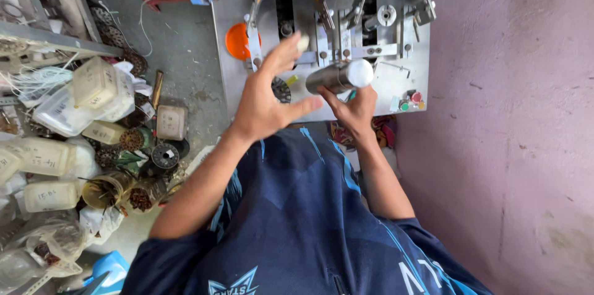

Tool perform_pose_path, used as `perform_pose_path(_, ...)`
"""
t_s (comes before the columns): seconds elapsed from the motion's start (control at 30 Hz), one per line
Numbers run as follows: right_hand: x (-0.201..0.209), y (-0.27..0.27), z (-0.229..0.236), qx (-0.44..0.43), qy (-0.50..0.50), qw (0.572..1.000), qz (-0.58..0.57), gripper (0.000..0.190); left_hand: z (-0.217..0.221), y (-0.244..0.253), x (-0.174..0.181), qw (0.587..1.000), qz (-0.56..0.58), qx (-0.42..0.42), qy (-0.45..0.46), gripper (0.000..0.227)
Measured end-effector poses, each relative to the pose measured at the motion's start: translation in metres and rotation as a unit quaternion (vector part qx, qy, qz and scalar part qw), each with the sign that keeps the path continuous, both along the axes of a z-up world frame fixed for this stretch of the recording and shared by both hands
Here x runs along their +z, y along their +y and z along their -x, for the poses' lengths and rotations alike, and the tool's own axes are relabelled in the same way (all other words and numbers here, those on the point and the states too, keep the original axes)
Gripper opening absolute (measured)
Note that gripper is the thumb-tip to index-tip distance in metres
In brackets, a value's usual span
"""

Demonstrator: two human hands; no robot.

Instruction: The person retrieves a circular metal component and a container of small white pieces. They then repeatedly pick up the white pieces and insert them into the slots of the circular component by hand.

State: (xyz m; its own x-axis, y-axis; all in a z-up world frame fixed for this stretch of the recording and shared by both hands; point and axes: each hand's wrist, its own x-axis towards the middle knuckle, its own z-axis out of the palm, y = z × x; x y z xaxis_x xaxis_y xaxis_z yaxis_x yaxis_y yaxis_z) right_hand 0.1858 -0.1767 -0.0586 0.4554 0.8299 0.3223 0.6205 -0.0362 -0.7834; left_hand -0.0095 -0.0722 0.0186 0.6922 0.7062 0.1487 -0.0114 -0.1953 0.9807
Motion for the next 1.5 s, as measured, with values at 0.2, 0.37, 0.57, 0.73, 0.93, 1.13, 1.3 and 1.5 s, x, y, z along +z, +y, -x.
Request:
perform_pose_path(0.2, 0.092, 0.005, 0.030, 0.171, 0.002, 0.985, -0.034, 0.074, 0.029, -0.043, -0.007, 0.985, -0.123, 0.093, 0.084, 0.100)
perform_pose_path(0.37, 0.128, 0.054, 0.091, 0.332, 0.006, 0.941, -0.060, 0.077, 0.071, -0.020, -0.016, 0.960, -0.123, 0.212, 0.136, 0.074)
perform_pose_path(0.57, 0.110, 0.100, 0.164, 0.377, 0.066, 0.924, -0.020, 0.063, 0.194, 0.065, -0.054, 0.921, -0.079, 0.349, 0.158, 0.072)
perform_pose_path(0.73, 0.084, 0.142, 0.235, 0.345, 0.100, 0.932, 0.048, 0.055, 0.350, 0.209, -0.103, 0.830, -0.107, 0.540, 0.094, 0.070)
perform_pose_path(0.93, 0.054, 0.179, 0.294, 0.310, 0.164, 0.923, 0.159, 0.047, 0.499, 0.360, -0.165, 0.756, -0.136, 0.640, 0.024, 0.082)
perform_pose_path(1.13, 0.048, 0.190, 0.313, 0.273, 0.164, 0.927, 0.196, 0.046, 0.538, 0.421, -0.209, 0.750, -0.120, 0.651, 0.007, 0.096)
perform_pose_path(1.3, 0.052, 0.189, 0.310, 0.219, 0.166, 0.940, 0.204, 0.044, 0.547, 0.436, -0.251, 0.760, -0.105, 0.641, -0.027, 0.109)
perform_pose_path(1.5, 0.050, 0.172, 0.300, 0.140, 0.167, 0.948, 0.233, 0.043, 0.571, 0.446, -0.284, 0.764, -0.134, 0.631, 0.020, 0.137)
